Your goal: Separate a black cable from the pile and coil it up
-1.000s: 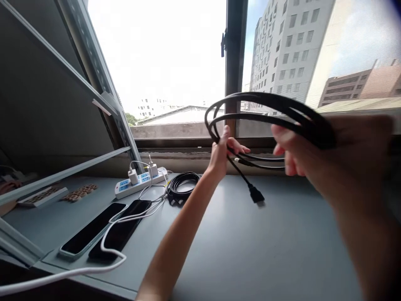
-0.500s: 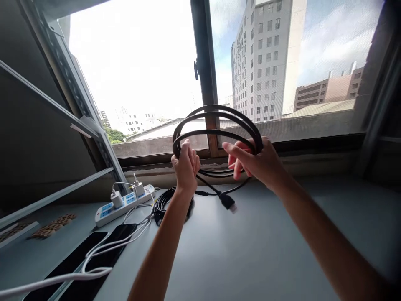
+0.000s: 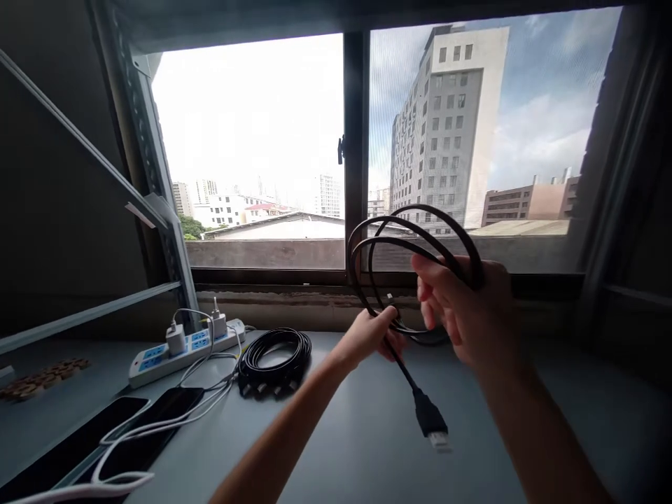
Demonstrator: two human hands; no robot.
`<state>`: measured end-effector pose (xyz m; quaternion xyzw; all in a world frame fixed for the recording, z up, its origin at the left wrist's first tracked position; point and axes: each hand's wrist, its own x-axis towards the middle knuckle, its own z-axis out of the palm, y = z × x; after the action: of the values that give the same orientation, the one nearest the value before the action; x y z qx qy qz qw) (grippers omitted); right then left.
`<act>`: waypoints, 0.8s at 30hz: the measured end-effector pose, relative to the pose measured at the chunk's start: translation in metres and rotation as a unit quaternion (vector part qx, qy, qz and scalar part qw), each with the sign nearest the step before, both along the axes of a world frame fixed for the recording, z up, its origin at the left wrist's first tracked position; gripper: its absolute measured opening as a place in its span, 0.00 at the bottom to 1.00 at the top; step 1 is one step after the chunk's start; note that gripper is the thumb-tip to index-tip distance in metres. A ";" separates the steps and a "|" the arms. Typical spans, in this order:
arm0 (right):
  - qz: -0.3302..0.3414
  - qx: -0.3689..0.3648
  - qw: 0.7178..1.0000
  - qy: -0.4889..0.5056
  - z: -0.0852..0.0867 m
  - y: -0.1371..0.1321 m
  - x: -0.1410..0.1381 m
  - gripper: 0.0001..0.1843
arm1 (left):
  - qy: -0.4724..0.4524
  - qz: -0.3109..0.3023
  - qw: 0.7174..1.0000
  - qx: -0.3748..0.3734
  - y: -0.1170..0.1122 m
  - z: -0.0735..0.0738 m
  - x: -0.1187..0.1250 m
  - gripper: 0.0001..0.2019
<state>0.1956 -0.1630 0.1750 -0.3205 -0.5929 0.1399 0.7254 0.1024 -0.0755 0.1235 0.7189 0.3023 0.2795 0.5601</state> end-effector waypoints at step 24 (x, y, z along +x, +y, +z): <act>0.031 -0.003 0.999 0.033 -0.005 0.029 0.005 0.20 | -0.323 0.115 0.925 0.161 0.016 0.043 -0.047 0.14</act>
<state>0.2010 -0.1335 0.1705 -0.2997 -0.5781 0.1742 0.7387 0.0551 -0.0598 0.1664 0.6304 0.1366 0.6041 0.4680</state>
